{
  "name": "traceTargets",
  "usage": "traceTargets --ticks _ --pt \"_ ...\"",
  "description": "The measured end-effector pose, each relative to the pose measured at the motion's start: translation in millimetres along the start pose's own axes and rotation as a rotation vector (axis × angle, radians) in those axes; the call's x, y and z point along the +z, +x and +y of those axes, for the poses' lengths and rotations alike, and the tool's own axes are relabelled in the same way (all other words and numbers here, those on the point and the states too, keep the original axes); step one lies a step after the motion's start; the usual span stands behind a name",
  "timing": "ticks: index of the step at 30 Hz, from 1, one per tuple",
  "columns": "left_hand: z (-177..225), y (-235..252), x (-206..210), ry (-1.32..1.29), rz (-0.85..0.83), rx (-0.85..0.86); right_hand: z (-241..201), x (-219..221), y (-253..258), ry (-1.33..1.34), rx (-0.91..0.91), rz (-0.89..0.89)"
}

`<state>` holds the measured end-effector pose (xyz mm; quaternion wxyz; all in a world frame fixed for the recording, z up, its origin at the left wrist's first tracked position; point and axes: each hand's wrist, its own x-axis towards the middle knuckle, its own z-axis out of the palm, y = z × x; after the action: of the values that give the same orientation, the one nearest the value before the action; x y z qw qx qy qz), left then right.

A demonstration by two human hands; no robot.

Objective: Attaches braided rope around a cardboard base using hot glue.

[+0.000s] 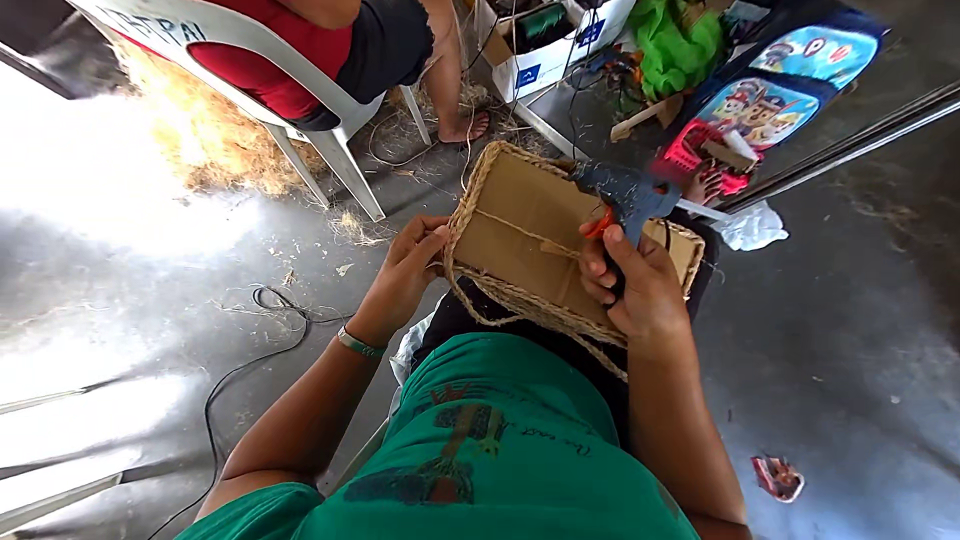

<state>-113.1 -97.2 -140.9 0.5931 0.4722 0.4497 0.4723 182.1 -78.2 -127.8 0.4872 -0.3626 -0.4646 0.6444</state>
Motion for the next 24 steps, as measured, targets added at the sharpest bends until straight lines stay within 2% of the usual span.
traceTargets --ticks 8,14,19,22,24 --pt "-6 -3 -5 -0.030 -0.023 0.054 1 1 0 0.022 0.000 -0.008" --pt "-5 -8 -4 0.066 -0.021 0.104 -2 3 0 -0.027 0.000 -0.018" --pt "-7 -15 -5 0.125 -0.041 0.114 -14 10 -5 -0.349 -0.007 -0.042" --pt "-9 -17 -4 0.096 -0.039 0.108 -17 18 -9 -0.597 -0.031 -0.077" --pt "-8 -16 -3 0.064 -0.038 0.110 -16 22 -11 -0.664 -0.051 -0.115"
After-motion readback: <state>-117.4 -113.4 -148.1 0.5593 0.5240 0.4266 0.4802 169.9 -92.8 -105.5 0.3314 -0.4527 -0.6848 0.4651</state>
